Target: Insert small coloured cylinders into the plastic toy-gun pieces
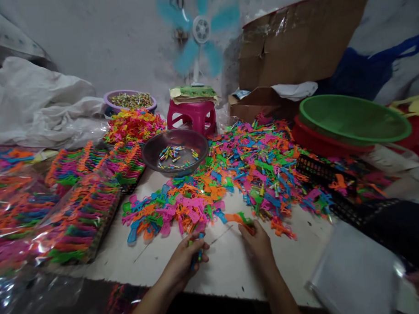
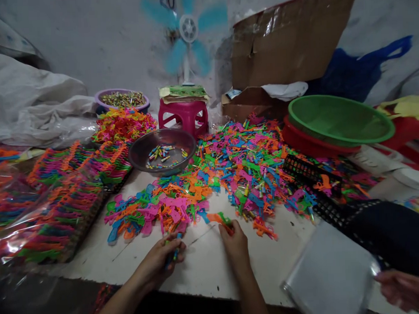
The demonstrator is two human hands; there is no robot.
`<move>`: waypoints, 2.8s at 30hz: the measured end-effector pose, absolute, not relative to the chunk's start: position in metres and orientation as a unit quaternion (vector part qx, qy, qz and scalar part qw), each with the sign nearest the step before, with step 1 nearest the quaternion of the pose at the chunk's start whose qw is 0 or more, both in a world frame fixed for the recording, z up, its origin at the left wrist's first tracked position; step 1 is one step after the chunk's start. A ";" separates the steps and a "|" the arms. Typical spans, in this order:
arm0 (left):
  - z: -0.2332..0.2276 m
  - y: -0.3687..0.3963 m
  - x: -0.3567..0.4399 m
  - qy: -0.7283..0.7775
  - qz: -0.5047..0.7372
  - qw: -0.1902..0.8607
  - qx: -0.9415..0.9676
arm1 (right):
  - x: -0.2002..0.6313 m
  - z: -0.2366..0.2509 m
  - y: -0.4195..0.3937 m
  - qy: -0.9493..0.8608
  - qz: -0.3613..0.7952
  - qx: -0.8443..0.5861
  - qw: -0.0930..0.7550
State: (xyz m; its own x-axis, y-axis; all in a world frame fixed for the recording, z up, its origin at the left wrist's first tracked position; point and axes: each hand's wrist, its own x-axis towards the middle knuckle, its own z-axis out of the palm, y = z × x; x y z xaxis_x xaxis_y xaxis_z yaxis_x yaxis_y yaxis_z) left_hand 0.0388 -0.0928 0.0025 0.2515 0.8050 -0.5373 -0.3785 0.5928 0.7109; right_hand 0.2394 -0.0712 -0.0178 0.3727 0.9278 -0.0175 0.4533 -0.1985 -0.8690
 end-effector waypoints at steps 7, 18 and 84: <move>0.023 -0.090 0.050 0.467 0.443 0.709 0.289 | 0.225 0.024 -0.093 -0.488 0.513 -0.555 0.436; 0.031 -0.097 0.040 0.464 0.414 0.730 0.285 | 0.212 0.021 -0.106 -0.480 0.619 -0.416 0.461; 0.000 -0.095 0.035 0.422 0.384 0.818 0.073 | 0.205 -0.031 -0.033 -0.580 0.176 -0.700 0.378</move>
